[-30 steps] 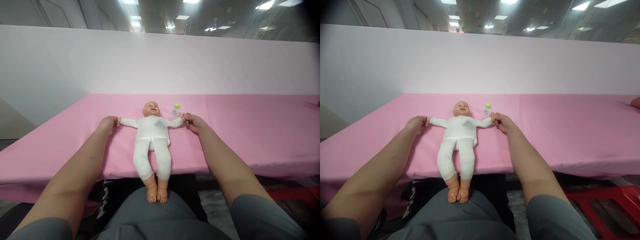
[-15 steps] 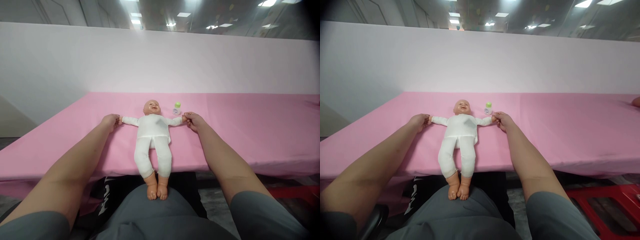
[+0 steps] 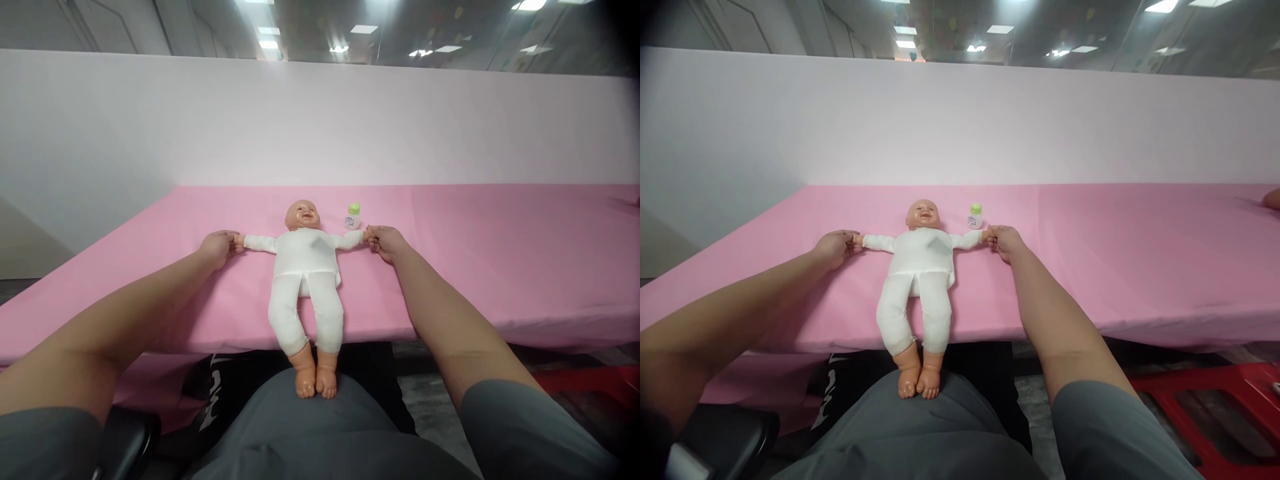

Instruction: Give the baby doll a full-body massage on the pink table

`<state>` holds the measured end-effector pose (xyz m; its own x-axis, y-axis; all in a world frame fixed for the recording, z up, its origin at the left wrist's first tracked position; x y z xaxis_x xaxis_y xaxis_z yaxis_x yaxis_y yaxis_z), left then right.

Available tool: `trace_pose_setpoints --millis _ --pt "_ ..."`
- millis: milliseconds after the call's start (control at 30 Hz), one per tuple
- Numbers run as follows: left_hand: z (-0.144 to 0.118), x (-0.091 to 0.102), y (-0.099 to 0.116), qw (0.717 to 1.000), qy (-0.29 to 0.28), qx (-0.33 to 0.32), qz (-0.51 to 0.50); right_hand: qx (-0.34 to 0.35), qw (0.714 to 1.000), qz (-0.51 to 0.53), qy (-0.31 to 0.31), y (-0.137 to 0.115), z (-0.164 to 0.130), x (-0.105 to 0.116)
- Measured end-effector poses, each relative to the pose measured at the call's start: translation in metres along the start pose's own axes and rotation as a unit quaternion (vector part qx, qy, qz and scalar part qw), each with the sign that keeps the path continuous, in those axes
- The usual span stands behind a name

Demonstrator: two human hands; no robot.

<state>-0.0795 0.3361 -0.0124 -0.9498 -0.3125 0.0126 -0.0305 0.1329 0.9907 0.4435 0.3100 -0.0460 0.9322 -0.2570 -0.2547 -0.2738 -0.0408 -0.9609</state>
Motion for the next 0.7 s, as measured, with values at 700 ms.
trace_pose_setpoints --millis 700 --pt "0.003 0.005 0.0 0.997 -0.006 -0.06 -0.055 0.047 0.996 -0.052 -0.052 -0.003 -0.003 0.0"
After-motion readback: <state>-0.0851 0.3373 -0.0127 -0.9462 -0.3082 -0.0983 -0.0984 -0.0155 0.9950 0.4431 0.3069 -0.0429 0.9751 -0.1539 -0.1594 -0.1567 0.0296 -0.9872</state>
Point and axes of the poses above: each hand's wrist, its own z-axis towards the middle knuckle, its own x-axis out of the back of the hand, y = z × x, the point moved 6 cm from there along z, towards the middle knuckle, and after that the axes turned 3 degrees about z, right-handed, at the moved point
